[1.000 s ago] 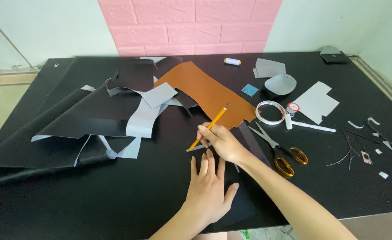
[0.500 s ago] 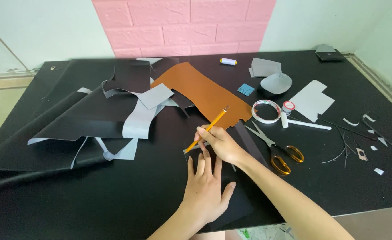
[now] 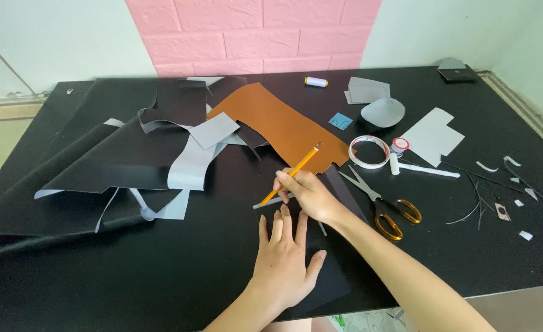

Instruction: Using a ruler and pencil to mark lines on a piece of leather and then cutting it with scissors.

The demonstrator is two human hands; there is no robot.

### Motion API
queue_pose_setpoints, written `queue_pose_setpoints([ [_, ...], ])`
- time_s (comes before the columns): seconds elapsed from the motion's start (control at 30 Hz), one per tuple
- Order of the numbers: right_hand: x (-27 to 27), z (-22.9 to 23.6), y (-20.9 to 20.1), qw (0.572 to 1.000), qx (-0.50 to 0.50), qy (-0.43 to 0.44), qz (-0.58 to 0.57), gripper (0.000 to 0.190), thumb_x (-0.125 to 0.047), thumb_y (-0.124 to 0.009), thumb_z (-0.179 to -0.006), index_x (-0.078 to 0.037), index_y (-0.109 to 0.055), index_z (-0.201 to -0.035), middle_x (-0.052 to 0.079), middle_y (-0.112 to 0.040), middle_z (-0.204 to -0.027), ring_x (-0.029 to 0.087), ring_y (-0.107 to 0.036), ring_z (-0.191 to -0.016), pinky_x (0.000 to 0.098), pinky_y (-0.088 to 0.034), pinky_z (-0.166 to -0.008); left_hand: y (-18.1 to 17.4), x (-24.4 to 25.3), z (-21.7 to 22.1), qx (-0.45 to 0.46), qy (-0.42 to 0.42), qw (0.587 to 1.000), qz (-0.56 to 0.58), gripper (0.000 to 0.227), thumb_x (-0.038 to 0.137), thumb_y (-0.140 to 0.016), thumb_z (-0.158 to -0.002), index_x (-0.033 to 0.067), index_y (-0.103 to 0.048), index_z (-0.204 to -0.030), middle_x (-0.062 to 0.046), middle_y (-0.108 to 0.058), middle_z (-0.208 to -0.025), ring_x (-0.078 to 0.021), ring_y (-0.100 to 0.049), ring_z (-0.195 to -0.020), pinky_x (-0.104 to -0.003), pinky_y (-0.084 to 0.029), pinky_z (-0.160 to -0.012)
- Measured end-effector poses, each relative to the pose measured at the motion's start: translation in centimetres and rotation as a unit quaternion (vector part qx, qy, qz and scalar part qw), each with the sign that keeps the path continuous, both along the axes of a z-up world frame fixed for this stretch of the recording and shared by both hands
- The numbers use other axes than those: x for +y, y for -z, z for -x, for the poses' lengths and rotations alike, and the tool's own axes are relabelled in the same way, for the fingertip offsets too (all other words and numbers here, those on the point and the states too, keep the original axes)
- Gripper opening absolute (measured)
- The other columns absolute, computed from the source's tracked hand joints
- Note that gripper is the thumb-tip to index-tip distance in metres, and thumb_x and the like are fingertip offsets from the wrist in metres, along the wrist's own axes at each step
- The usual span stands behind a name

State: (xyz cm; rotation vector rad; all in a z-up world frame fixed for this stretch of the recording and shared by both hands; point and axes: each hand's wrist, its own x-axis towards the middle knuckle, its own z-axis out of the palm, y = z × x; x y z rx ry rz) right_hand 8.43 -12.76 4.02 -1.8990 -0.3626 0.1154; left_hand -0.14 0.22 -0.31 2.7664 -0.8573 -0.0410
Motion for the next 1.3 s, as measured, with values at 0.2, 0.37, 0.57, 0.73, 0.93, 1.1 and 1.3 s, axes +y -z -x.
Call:
queue_pose_setpoints([
  [0.2,-2.9,-0.2,0.1,0.999,-0.031,0.021,0.033,0.04,-0.03,-0.037,-0.11,-0.011,-0.065,-0.089,0.001,-0.054,-0.065,0.014,-0.055,-0.066,0.0303,-0.047,-0.082,0.2,0.1,0.0,-0.012,0.004,1.0,-0.014,0.08,0.061,-0.03,-0.105,0.0041,-0.021,-0.161,-0.035,-0.023,-0.158,-0.0483,-0.024,-0.144,-0.067,-0.01,-0.116],
  [0.37,-4.9,0.5,-1.0,0.995,-0.042,0.058,0.07,0.042,-0.032,-0.037,-0.11,-0.01,-0.063,-0.085,0.002,-0.053,-0.065,0.015,-0.053,-0.067,0.0302,-0.046,-0.079,-0.3,-0.1,-0.2,0.011,0.0,0.999,-0.03,0.082,0.065,-0.03,-0.104,0.0077,-0.02,-0.162,-0.032,-0.022,-0.161,-0.0476,-0.023,-0.146,-0.066,-0.011,-0.117],
  [0.57,-6.2,0.7,-1.3,0.992,-0.059,0.076,0.087,0.045,-0.027,-0.038,-0.111,-0.007,-0.062,-0.079,0.004,-0.055,-0.068,0.017,-0.054,-0.069,0.0343,-0.048,-0.083,-0.6,-0.3,-0.2,0.017,-0.008,0.999,-0.043,0.084,0.067,-0.031,-0.102,0.0097,-0.02,-0.162,-0.03,-0.022,-0.162,-0.0467,-0.024,-0.146,-0.066,-0.012,-0.117],
  [0.73,-6.0,0.8,-1.7,0.989,-0.04,0.095,0.11,0.045,-0.028,-0.038,-0.11,-0.008,-0.063,-0.079,0.005,-0.057,-0.069,0.018,-0.057,-0.071,0.0352,-0.049,-0.084,-0.1,-0.4,-0.3,0.012,-0.013,0.999,-0.042,0.084,0.069,-0.032,-0.101,0.012,-0.022,-0.161,-0.027,-0.022,-0.163,-0.0465,-0.025,-0.147,-0.065,-0.013,-0.117],
  [0.93,-6.2,1.1,-2.1,0.986,-0.057,0.098,0.125,0.049,-0.027,-0.038,-0.111,-0.008,-0.06,-0.071,0.006,-0.057,-0.073,0.018,-0.057,-0.073,0.0362,-0.049,-0.085,-0.4,-0.3,-0.3,0.024,-0.012,0.998,-0.049,0.084,0.068,-0.032,-0.101,0.0113,-0.02,-0.162,-0.029,-0.021,-0.162,-0.047,-0.024,-0.146,-0.066,-0.013,-0.117],
  [1.1,-5.9,1.4,-2.4,0.985,-0.055,0.107,0.124,0.046,-0.029,-0.04,-0.11,-0.008,-0.062,-0.075,0.006,-0.057,-0.07,0.018,-0.058,-0.071,0.0364,-0.051,-0.085,-0.2,-0.4,-0.3,0.015,-0.013,0.999,-0.04,0.084,0.069,-0.031,-0.101,0.0113,-0.021,-0.162,-0.029,-0.022,-0.162,-0.0468,-0.025,-0.146,-0.066,-0.012,-0.117],
  [1.3,-6.6,0.8,-1.7,0.989,-0.083,0.12,-0.026,0.047,-0.032,-0.039,-0.11,-0.005,-0.067,-0.086,0.006,-0.056,-0.07,0.016,-0.053,-0.066,0.0325,-0.045,-0.072,-1.1,-0.3,-0.3,0.04,-0.012,0.998,-0.054,0.085,0.07,-0.032,-0.101,0.0127,-0.019,-0.162,-0.027,-0.021,-0.163,-0.0466,-0.024,-0.147,-0.066,-0.013,-0.118],
])
